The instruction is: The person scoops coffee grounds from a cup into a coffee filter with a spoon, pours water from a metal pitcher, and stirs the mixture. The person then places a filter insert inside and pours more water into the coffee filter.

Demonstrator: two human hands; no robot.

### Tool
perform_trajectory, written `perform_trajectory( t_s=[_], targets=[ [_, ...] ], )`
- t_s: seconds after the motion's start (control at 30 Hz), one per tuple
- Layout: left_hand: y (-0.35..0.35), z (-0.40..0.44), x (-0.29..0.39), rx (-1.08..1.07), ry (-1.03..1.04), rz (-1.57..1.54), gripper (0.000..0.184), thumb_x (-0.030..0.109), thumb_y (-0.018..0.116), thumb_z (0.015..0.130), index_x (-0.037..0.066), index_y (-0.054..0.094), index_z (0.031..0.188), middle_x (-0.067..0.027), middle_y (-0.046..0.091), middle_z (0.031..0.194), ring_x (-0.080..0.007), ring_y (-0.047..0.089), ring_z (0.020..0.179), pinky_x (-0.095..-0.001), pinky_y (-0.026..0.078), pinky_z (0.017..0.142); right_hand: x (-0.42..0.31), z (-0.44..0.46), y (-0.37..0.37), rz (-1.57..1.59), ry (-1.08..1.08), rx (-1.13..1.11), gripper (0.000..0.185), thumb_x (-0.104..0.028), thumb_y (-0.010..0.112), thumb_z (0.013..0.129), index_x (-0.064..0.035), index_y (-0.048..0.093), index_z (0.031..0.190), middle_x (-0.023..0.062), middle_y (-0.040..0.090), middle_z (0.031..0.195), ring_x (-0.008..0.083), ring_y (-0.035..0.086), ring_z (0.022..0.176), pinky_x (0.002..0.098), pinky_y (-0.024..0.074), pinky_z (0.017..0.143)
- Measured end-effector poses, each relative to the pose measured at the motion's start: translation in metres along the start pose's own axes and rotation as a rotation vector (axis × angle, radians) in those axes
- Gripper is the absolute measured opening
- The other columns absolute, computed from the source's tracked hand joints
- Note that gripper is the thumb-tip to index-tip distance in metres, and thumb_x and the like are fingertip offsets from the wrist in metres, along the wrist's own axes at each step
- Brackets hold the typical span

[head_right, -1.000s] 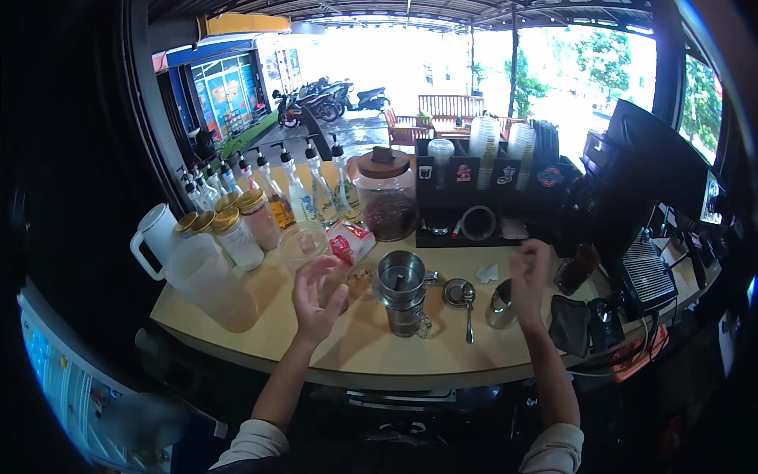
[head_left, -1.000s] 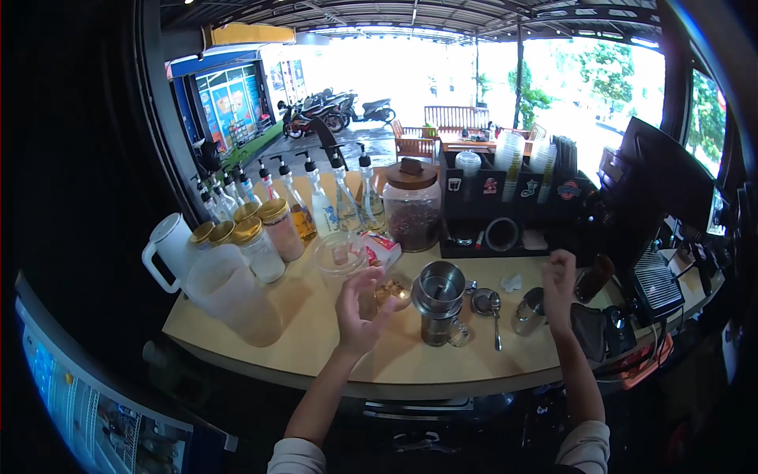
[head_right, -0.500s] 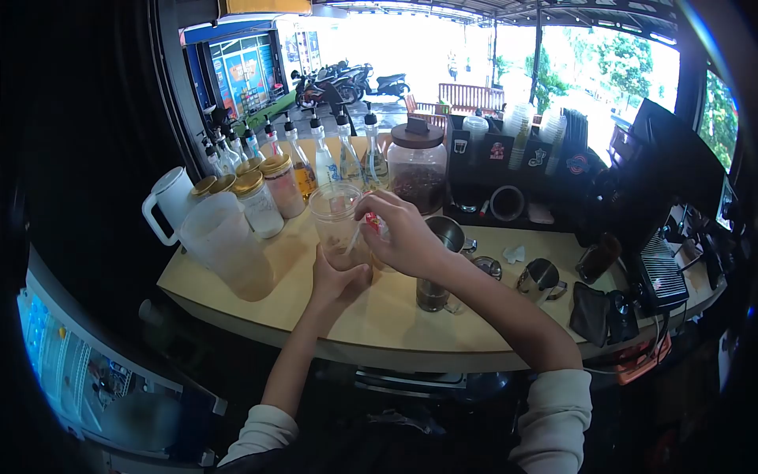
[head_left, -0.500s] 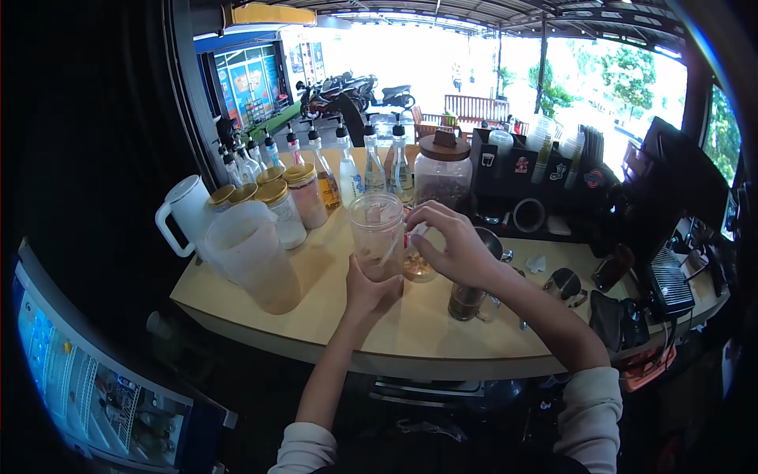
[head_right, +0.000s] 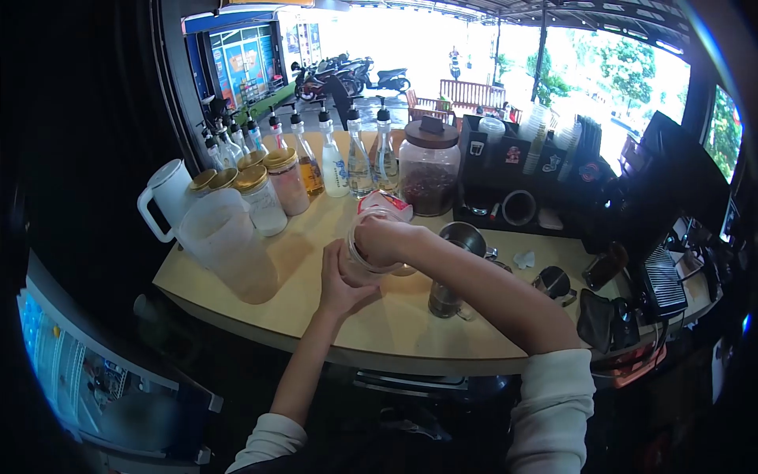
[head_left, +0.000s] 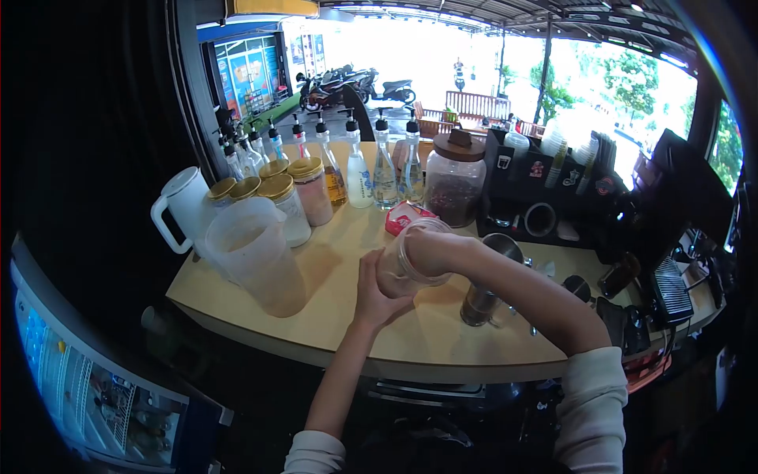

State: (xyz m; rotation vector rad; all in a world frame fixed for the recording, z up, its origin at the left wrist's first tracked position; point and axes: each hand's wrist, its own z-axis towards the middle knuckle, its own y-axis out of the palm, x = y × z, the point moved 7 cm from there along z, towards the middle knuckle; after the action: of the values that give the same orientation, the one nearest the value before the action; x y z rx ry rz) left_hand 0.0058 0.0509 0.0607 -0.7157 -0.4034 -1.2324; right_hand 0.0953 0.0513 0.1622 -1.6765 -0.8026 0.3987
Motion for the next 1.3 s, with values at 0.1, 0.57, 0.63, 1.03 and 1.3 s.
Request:
perform_trajectory(
  t_s=[0.1,0.57,0.63,1.03,1.3],
  targets=[
    [-0.001,-0.001,0.002,0.008,0.005,0.002,0.095,0.018,0.087,0.052,0.007,0.037,0.132,-0.016,0.044,0.122,-0.0355,0.046,0.116,-0.0439,0.041,0.099,-0.022,0.019,0.015,-0.249,-0.226,-0.017,0.015,-0.011,0.065,0.07,-0.0063,0.071,0.083,0.016,0.069,0.085,0.0288,0.067,0.077,0.0387,0.0526,0.068],
    [-0.001,-0.001,0.003,-0.01,0.0,0.006,0.1,0.018,0.088,0.048,0.005,0.036,0.132,-0.0161,0.042,0.124,-0.0359,0.045,0.117,-0.0442,0.04,0.099,0.011,0.028,0.045,-0.11,-0.029,-0.112,0.02,-0.018,0.066,0.078,-0.0136,0.069,0.097,0.0054,0.066,0.094,0.0185,0.063,0.087,0.0316,0.0486,0.081],
    [0.0,-0.001,0.003,-0.018,-0.003,0.0,0.1,0.018,0.088,0.048,0.005,0.036,0.132,-0.0164,0.042,0.124,-0.0361,0.045,0.117,-0.0443,0.04,0.099,0.004,0.024,0.035,-0.087,-0.022,-0.078,0.023,-0.016,0.066,0.077,-0.0143,0.068,0.1,0.0057,0.066,0.097,0.0184,0.063,0.089,0.0313,0.0482,0.082],
    [-0.001,-0.003,0.004,-0.015,-0.01,-0.009,0.099,0.015,0.088,0.047,0.005,0.037,0.132,-0.0158,0.042,0.125,-0.0356,0.044,0.118,-0.0437,0.04,0.1,-0.003,0.021,0.035,-0.117,0.157,-0.276,0.023,-0.019,0.068,0.077,-0.0161,0.069,0.099,0.0013,0.066,0.1,0.0132,0.061,0.093,0.0271,0.047,0.084],
    [0.001,-0.004,0.003,-0.017,-0.005,-0.007,0.099,0.014,0.088,0.047,0.005,0.037,0.132,-0.0153,0.041,0.125,-0.0357,0.045,0.117,-0.0441,0.04,0.099,-0.019,0.018,0.028,-0.238,0.013,-0.173,0.019,-0.018,0.068,0.074,-0.0157,0.071,0.093,0.0015,0.067,0.095,0.0139,0.062,0.088,0.0281,0.0487,0.082]
  ],
)
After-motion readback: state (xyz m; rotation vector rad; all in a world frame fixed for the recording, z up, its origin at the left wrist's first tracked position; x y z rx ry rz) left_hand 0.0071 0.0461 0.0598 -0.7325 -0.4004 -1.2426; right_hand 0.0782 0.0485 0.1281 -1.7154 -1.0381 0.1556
